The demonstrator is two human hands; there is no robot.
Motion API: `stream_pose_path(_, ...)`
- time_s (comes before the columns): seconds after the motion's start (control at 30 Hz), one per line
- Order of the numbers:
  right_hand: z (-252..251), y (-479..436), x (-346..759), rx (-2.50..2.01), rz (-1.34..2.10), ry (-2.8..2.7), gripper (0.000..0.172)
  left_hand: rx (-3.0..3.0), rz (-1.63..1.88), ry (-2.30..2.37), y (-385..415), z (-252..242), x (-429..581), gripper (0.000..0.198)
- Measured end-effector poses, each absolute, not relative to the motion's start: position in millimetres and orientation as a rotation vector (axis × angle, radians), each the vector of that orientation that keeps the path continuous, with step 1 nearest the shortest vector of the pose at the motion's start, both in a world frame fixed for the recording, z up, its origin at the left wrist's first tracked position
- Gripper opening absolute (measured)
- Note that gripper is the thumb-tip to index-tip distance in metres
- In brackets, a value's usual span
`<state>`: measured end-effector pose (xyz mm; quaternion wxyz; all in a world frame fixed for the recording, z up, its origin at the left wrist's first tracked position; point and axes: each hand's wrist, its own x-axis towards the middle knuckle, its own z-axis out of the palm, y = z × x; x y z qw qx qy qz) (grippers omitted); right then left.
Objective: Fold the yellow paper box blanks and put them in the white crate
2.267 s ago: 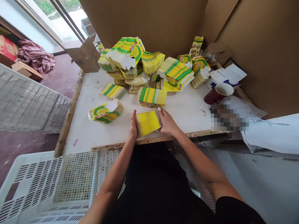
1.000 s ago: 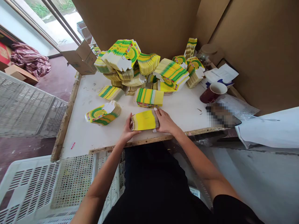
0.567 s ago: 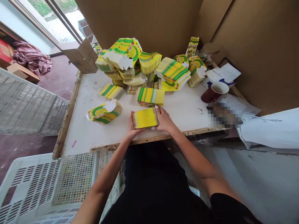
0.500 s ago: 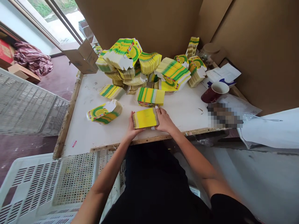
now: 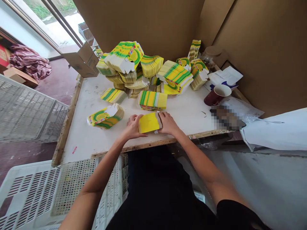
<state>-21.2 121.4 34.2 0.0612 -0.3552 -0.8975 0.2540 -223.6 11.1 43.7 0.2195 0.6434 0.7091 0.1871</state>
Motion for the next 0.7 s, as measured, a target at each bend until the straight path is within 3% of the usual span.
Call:
stream_pose_path(0.3, 34.6, 123.9, -21.6, -1.07, 0.756, -2.749, 0.089, 1.978, 0.313, 1.977, 38.8, 56.7, -194.3, 0.106)
stream_pose_path(0.53, 29.1, 123.5, -10.1, -0.944, 0.788, -2.659, 0.11, 1.995, 0.15, 2.12, 40.4, 58.4, -181.9, 0.09)
stream_pose_path(0.6, 28.0, 120.1, 4.2, -0.95, 0.746, -2.597, 0.097, 1.98, 0.147, 2.158, 37.6, 56.0, -182.3, 0.088)
stream_pose_path(0.7, 25.7, 109.2, 29.2, -1.035, 0.703, -2.497, 0.048, 1.949, 0.156, 2.21, 34.9, 53.2, -181.7, 0.088)
